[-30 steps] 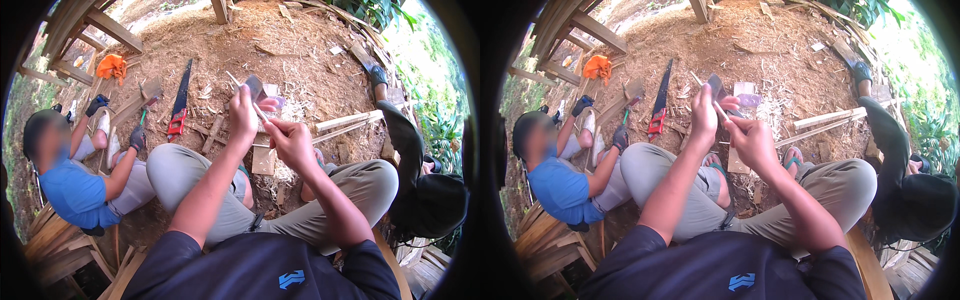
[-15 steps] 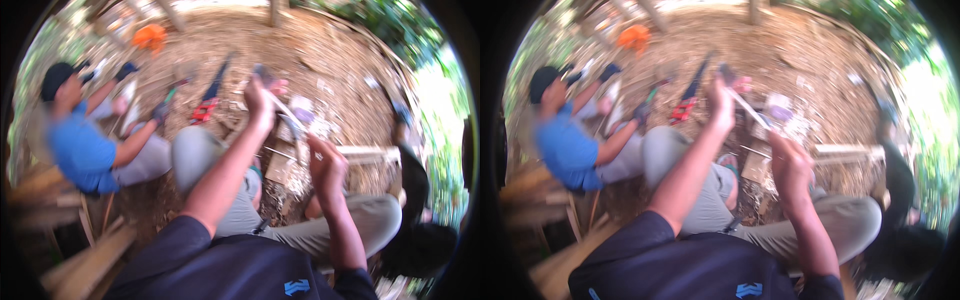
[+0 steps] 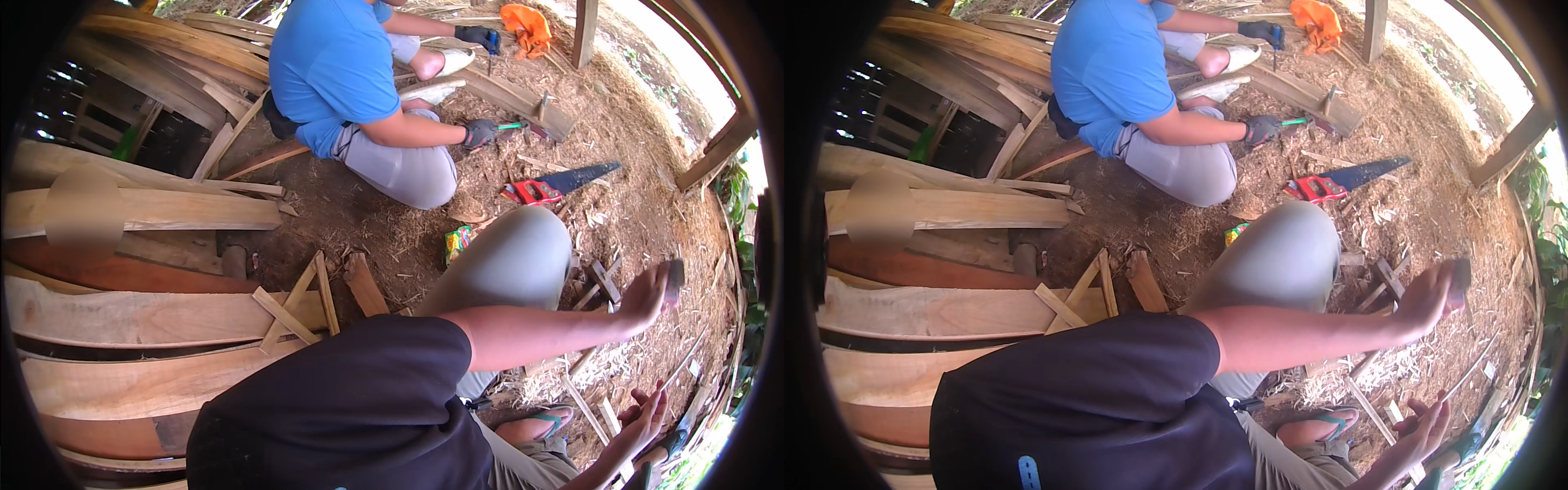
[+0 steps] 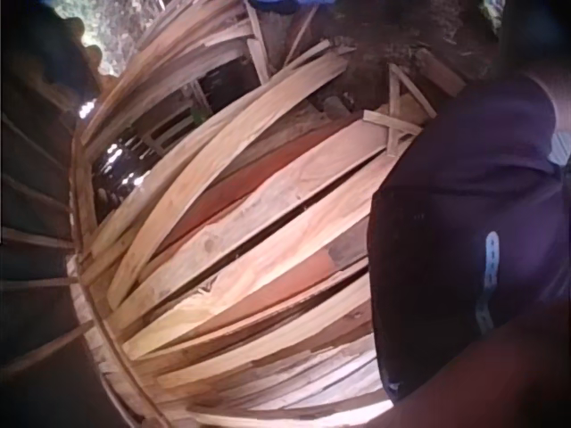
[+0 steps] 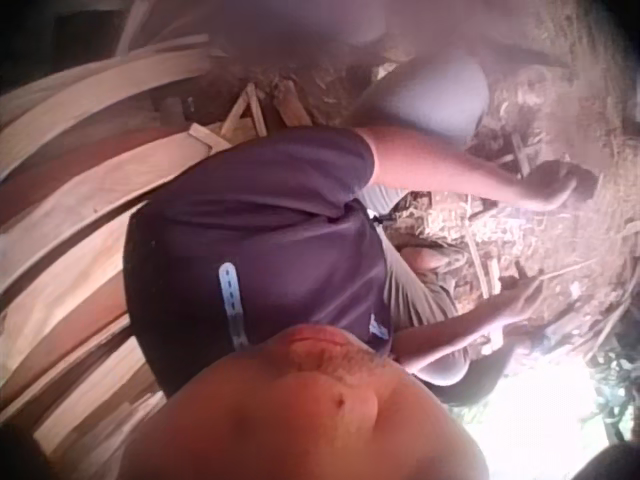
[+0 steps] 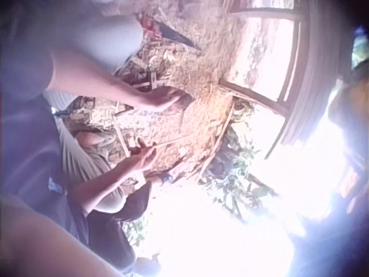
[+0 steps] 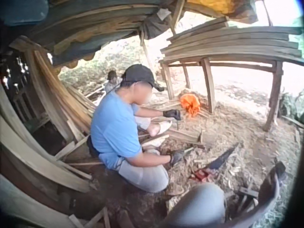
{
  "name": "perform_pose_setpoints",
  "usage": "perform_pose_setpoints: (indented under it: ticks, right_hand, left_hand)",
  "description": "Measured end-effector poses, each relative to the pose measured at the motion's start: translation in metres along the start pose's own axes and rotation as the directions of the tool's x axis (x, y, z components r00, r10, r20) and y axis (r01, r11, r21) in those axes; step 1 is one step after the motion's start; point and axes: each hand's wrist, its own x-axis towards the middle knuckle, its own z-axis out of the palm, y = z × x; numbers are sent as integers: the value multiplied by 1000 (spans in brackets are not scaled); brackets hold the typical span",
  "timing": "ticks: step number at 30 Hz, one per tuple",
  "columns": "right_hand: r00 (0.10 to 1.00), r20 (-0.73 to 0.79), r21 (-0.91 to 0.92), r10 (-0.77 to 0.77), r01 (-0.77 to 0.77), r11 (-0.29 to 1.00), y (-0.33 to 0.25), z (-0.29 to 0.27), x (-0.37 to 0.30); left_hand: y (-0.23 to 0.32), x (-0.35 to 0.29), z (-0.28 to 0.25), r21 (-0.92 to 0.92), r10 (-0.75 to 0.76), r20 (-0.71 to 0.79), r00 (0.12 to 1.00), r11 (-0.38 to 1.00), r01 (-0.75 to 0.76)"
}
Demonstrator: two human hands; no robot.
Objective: The person sits on the ground and sands a small wooden dowel using a piece of sandpaper. They hold the dowel in one hand and rub the sandpaper against it repeatedly to smooth the surface. Another person is visible in the background working on a separate piece of wood.
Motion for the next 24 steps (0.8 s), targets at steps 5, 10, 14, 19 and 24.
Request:
perform_pose_setpoints:
  ticks: [5,10,14,19,24]
  right_hand:
    - [981,-70,216,180,-161,963,4,2,7]
    - [970,33,316,239,-237,919,0,0,4]
    - [966,48,408,256,-253,878,5,2,4]
    - [960,157,477,233,-281,833,22,-11,16]
    - [969,107,516,222,-245,821,23,-9,10]
  left_hand:
    - [-5,-1,8,65,-22,30,999,998,20]
    - [2,-7,7,8,-9,2,1000,1000,9]
    - [3,-6,7,113,-47,11,999,993,46]
    - [7,-16,8,120,-30,62,998,992,22]
    - [-2,-17,6,136,-38,97,995,990,24]
